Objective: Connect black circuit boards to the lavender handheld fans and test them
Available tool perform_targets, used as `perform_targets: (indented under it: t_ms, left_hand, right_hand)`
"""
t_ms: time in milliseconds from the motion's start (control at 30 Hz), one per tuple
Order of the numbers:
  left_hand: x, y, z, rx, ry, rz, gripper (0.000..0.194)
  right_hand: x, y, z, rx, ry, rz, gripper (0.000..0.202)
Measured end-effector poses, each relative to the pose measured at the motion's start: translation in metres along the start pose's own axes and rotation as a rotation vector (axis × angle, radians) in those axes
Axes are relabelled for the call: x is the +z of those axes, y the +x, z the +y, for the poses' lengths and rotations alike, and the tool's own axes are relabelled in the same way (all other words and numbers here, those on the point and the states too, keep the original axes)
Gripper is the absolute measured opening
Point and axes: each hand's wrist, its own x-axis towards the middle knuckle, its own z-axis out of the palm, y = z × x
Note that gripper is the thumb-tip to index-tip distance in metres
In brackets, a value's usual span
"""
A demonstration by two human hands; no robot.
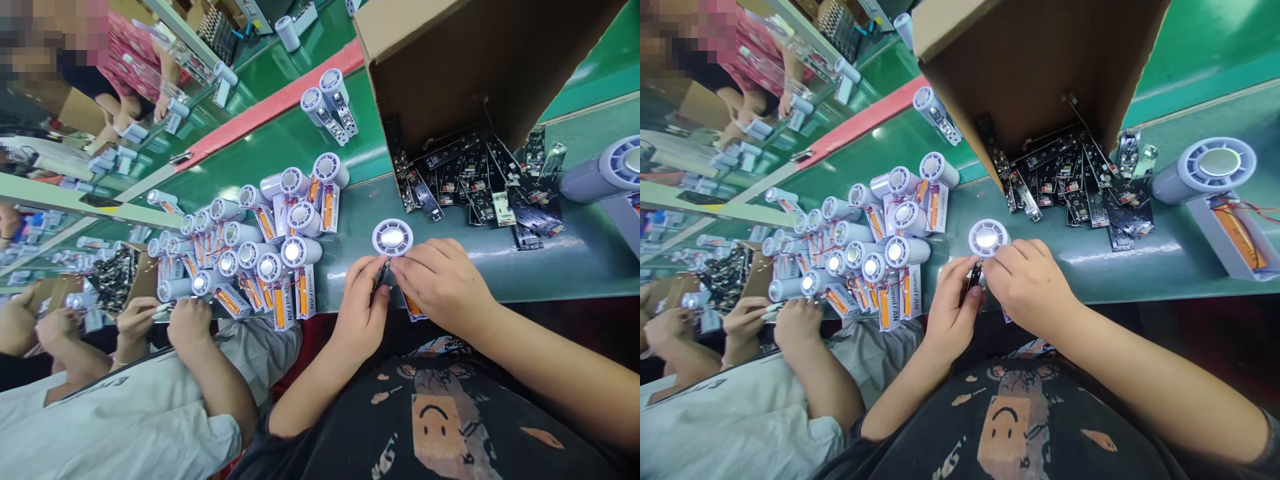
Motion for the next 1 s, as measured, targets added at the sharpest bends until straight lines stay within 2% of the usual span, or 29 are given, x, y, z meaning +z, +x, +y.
perform_targets:
  t_ms: [100,233,300,400,533,600,633,700,767,833,900,1000]
  left_hand:
    - [-0.001,0.000,0.000,0.031,0.030,0.018,0.044]
    - [0.001,-0.002,-0.006,-0.049,-0.205,0.005,0.042]
    - [0.003,-0.004,-0.010,-0.088,-0.322,0.006,0.040]
    - [0.007,-0.008,-0.013,-0.113,-0.357,0.034,0.040]
    - [0.014,-0.009,-0.015,-0.165,-0.462,0.013,0.041]
    - [0.015,-0.006,-0.017,-0.211,-0.593,0.016,0.039]
    - [0.015,-0.004,-0.017,-0.239,-0.667,0.025,0.038]
    - [0.014,0.000,-0.017,-0.290,-0.807,0.028,0.037]
    - [0.011,0.003,-0.016,-0.326,-0.918,0.004,0.040]
    - [0.009,0.005,-0.014,-0.342,-0.991,-0.023,0.044]
    - [0.008,0.006,-0.014,-0.355,-1.021,-0.034,0.047]
    - [0.007,0.006,-0.014,-0.358,-0.997,-0.048,0.049]
  right_hand:
    - [0.001,0.001,0.004,-0.034,0.008,-0.031,0.014]
    - [0.004,0.005,0.016,-0.058,0.201,-0.030,0.016]
    - [0.005,0.009,0.023,0.000,0.368,-0.068,0.012]
    - [0.008,0.012,0.031,0.129,0.550,-0.148,0.004]
    - [0.012,0.012,0.032,0.289,0.622,-0.163,0.012]
    - [0.010,0.010,0.029,0.341,0.601,-0.112,0.012]
    - [0.008,0.009,0.027,0.335,0.585,-0.067,0.012]
    - [0.003,0.006,0.021,0.229,0.529,0.007,0.011]
    - [-0.001,0.003,0.016,0.061,0.405,-0.019,0.010]
    - [-0.003,-0.002,0.012,-0.051,0.263,-0.099,0.013]
    - [0.000,-0.006,0.010,-0.059,0.190,-0.138,0.014]
    - [0.006,-0.011,0.009,0.003,0.238,-0.125,0.018]
